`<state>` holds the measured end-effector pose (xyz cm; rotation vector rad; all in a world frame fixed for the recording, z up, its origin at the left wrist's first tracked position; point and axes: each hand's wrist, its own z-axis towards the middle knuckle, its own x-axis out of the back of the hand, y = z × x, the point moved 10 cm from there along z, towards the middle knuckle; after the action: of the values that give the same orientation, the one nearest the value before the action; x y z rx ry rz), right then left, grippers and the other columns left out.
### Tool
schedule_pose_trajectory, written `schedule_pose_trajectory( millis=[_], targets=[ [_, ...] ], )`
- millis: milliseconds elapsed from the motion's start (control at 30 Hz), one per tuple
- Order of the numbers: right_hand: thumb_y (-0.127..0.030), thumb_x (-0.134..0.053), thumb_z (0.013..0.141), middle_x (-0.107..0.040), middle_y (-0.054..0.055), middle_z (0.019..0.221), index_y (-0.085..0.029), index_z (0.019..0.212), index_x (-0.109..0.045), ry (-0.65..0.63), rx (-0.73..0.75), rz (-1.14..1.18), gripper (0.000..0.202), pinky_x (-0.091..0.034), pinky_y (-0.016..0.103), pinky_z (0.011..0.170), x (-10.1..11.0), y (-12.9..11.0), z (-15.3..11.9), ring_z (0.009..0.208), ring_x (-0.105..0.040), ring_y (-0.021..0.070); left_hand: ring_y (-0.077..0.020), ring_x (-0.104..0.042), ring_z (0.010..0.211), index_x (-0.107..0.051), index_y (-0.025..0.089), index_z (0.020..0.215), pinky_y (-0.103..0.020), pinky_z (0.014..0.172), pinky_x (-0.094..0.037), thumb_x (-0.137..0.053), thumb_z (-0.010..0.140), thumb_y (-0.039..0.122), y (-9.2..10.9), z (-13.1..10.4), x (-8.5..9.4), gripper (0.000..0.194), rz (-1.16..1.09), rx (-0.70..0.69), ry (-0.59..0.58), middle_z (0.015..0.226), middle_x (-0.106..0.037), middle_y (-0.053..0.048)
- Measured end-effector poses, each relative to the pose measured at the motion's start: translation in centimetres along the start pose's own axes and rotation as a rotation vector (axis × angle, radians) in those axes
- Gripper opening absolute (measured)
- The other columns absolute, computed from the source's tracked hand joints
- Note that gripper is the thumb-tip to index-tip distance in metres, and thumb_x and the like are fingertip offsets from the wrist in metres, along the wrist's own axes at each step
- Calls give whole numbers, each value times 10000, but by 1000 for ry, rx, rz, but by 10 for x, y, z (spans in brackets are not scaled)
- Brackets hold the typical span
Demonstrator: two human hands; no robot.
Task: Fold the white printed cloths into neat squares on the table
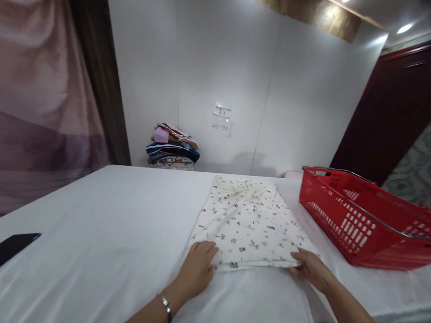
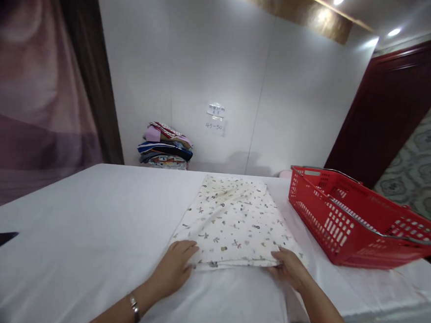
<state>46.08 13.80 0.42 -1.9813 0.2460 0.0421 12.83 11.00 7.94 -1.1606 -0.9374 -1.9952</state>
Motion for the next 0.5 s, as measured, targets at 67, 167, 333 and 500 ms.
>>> schedule_pose_trajectory(
  millis=[67, 167, 333, 500],
  targets=[
    [-128, -632, 689, -678, 50, 807, -155, 897, -533, -43, 17, -63, 232, -531, 232, 488, -9, -18, 5, 621, -640, 149, -219, -461, 1142, -544, 196, 1155, -418, 1004, -322, -465, 684, 46, -16, -3, 3, 501, 46, 40, 7, 1220, -549, -74],
    [-71, -576, 690, -674, 58, 791, -136, 911, -536, -46, 45, -112, 234, -524, 220, 494, -23, -64, 19, 636, -633, 145, -224, -469, 1146, -562, 184, 1146, -413, 991, -337, -456, 684, 55, -29, 0, 6, 491, 85, 75, 14, 1210, -561, -81],
    [-64, -547, 712, -661, 31, 748, -160, 856, -553, -11, 288, -38, 174, -533, 214, 541, -29, -180, 33, 672, -616, 136, -232, -469, 1151, -560, 170, 1160, -401, 982, -351, -476, 689, 97, -29, 12, 6, 484, 87, 109, 13, 1223, -556, -83],
    [-125, -503, 779, -638, 27, 714, -165, 844, -552, 148, 344, -143, 91, -527, 209, 605, 26, -194, 33, 695, -615, 125, -217, -499, 1100, -578, 195, 1108, -376, 938, -383, -482, 725, 126, -22, 19, -1, 401, 36, 119, 14, 1191, -570, -65]
  ],
)
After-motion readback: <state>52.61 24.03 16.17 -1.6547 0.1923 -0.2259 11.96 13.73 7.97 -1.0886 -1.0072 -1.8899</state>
